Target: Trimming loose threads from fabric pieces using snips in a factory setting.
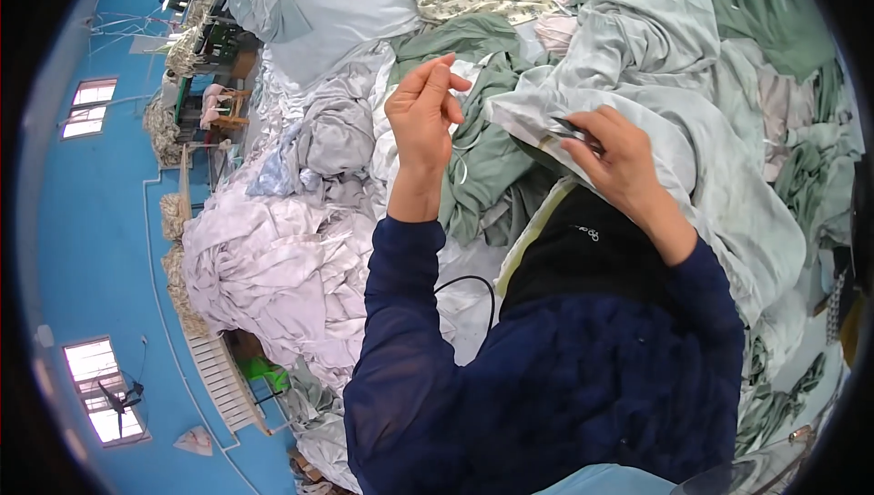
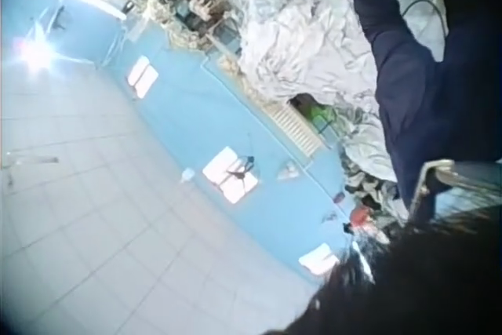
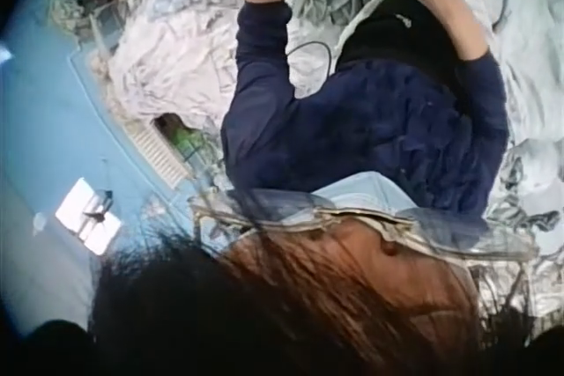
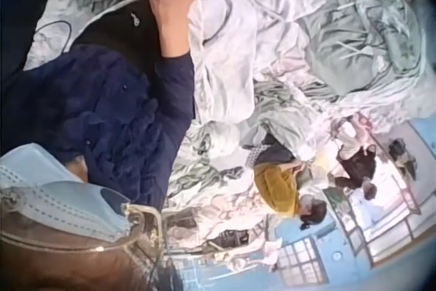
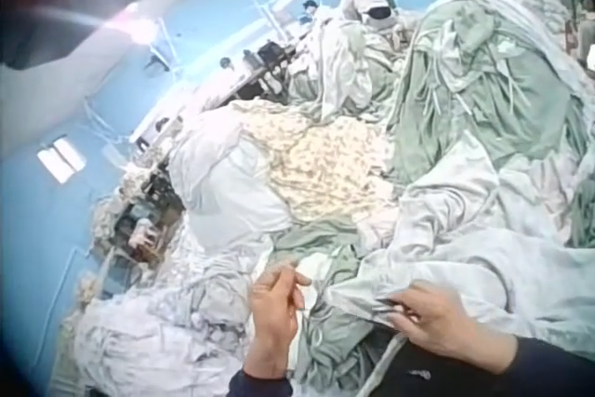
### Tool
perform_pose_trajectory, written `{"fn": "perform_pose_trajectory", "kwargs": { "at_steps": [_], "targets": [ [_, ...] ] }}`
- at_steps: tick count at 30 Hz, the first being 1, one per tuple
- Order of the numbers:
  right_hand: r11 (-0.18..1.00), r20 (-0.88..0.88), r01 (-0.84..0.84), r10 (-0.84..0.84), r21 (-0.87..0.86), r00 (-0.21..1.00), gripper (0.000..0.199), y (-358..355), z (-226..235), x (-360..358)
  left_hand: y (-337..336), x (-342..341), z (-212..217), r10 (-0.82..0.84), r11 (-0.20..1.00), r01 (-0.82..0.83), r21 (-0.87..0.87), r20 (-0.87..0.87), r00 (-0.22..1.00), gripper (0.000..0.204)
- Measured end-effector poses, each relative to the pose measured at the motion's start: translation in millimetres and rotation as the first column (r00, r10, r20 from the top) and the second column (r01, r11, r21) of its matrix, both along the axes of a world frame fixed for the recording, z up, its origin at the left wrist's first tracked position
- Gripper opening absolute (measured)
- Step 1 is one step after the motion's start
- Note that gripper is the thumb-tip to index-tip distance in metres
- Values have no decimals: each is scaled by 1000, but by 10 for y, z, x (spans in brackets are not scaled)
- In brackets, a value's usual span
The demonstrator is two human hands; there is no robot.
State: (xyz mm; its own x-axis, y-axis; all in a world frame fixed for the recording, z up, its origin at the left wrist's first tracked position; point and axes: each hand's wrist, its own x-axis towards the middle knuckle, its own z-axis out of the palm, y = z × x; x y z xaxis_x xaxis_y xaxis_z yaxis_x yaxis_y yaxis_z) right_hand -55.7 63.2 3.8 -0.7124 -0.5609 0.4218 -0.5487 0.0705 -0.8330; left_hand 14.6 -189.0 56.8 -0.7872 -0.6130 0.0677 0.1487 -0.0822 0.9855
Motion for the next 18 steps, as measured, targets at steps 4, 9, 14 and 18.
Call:
{"fn": "perform_pose_trajectory", "kwargs": {
  "at_steps": [4, 9, 14, 18],
  "targets": [
    [999, -18, -15, 16, 48, 1000, 25, -366, -93, -24, 189, 80, 91, -102, 994, 102, -41, 2, 995, 23],
    [995, -37, -20, 24, 101, 999, 24, -509, -139, -30, 333, 125, 117, -135, 989, 138, -56, 54, 989, 22],
    [991, -52, -21, 28, 131, 998, 23, -563, -182, -25, 383, 159, 88, -149, 986, 154, -60, 79, 986, 22],
    [984, -60, -19, 30, 175, 998, 23, -576, -188, -29, 391, 161, 82, -167, 985, 169, -31, 71, 983, 22]
  ]
}}
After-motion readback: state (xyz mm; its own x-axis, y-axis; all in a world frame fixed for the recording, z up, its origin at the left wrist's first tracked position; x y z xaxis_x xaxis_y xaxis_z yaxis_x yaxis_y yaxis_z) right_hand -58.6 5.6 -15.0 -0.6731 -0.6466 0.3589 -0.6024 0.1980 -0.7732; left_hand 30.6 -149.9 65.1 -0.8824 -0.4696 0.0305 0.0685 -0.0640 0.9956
